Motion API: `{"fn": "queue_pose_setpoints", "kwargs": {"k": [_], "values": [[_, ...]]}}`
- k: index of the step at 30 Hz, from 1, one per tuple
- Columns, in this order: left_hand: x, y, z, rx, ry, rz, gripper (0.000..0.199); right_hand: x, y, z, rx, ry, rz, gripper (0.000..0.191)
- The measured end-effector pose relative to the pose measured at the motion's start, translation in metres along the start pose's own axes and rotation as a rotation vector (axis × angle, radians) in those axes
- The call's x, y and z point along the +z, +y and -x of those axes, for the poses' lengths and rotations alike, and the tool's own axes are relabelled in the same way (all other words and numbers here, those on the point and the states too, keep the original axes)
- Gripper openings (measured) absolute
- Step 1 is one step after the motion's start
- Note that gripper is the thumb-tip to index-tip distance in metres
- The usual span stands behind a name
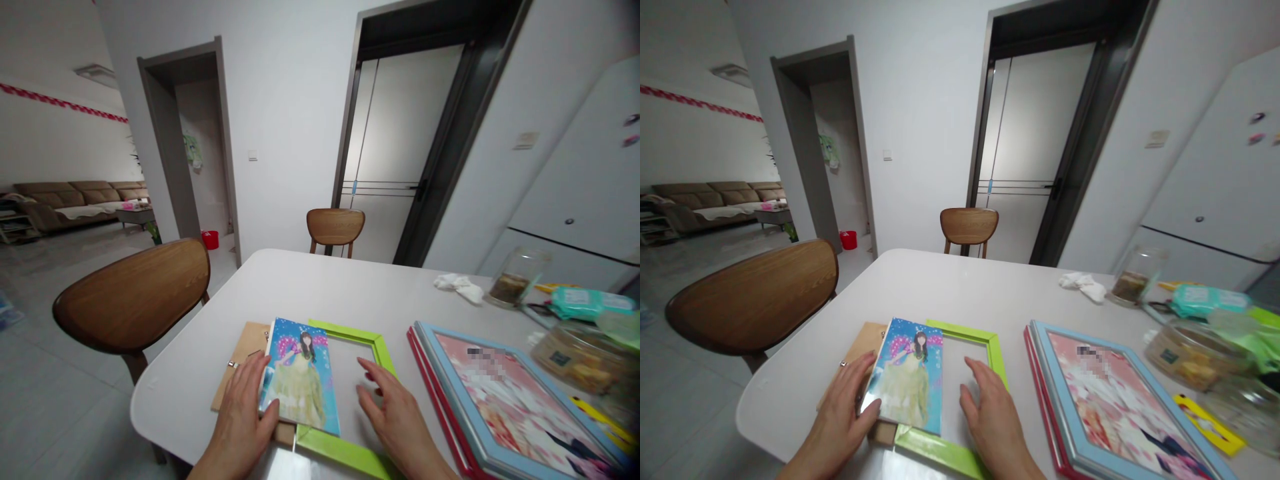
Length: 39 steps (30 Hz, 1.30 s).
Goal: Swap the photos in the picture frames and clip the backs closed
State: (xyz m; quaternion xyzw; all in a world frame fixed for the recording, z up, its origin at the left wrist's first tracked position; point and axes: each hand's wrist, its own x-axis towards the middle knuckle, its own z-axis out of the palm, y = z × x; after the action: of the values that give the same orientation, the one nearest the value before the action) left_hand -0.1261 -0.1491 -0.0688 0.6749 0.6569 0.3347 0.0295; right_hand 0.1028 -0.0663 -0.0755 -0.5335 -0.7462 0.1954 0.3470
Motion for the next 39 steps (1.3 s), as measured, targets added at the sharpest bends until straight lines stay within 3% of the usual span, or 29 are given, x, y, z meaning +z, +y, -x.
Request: {"fn": "queue_pose_setpoints", "kwargs": {"k": [4, 7, 9, 11, 14, 18, 20, 23, 26, 30, 32, 34, 39], "values": [[0.004, 0.013, 0.001, 0.122, -0.147, -0.008, 0.056, 0.018, -0.027, -0.010, 0.233, -0.170, -0.360, 0.046], [0.005, 0.020, 0.000, 0.120, -0.264, -0.051, 0.056, 0.028, -0.038, -0.019, 0.439, -0.282, -0.627, 0.055], [0.006, 0.022, -0.001, 0.105, -0.289, -0.085, 0.056, 0.031, -0.043, -0.022, 0.511, -0.400, -0.787, 0.048], [0.010, 0.021, -0.002, 0.113, -0.263, -0.110, 0.060, 0.032, -0.051, -0.022, 0.514, -0.480, -0.899, 0.032], [0.017, 0.017, -0.003, 0.165, -0.172, -0.085, 0.060, 0.029, -0.068, -0.021, 0.465, -0.479, -0.993, 0.019], [0.013, 0.016, -0.010, 0.237, 0.006, 0.140, 0.049, 0.017, -0.093, -0.019, 0.379, -0.426, -1.078, 0.025], [0.004, 0.021, -0.017, 0.180, 0.090, 0.317, 0.043, 0.013, -0.097, -0.017, 0.366, -0.387, -1.097, 0.037], [-0.003, 0.035, -0.026, -0.146, 0.223, 0.669, 0.034, 0.013, -0.088, -0.010, 0.447, -0.270, -1.020, 0.048], [0.006, 0.057, -0.028, -0.463, 0.278, 1.135, 0.040, 0.016, -0.072, -0.002, 0.545, -0.224, -1.065, 0.047], [0.028, 0.087, -0.023, -0.568, 0.156, 1.573, 0.048, 0.009, -0.056, 0.001, 0.523, -0.105, -1.322, 0.042], [0.035, 0.093, -0.022, -0.553, 0.103, 1.628, 0.049, -0.001, -0.048, -0.001, 0.552, -0.045, -1.330, 0.043], [0.040, 0.090, -0.022, -0.522, 0.062, 1.591, 0.052, -0.013, -0.037, -0.004, 0.601, -0.067, -1.290, 0.043], [0.045, 0.062, -0.026, -0.498, 0.095, 1.231, 0.059, -0.035, -0.005, -0.011, 0.633, -0.100, -1.104, 0.048]]}}
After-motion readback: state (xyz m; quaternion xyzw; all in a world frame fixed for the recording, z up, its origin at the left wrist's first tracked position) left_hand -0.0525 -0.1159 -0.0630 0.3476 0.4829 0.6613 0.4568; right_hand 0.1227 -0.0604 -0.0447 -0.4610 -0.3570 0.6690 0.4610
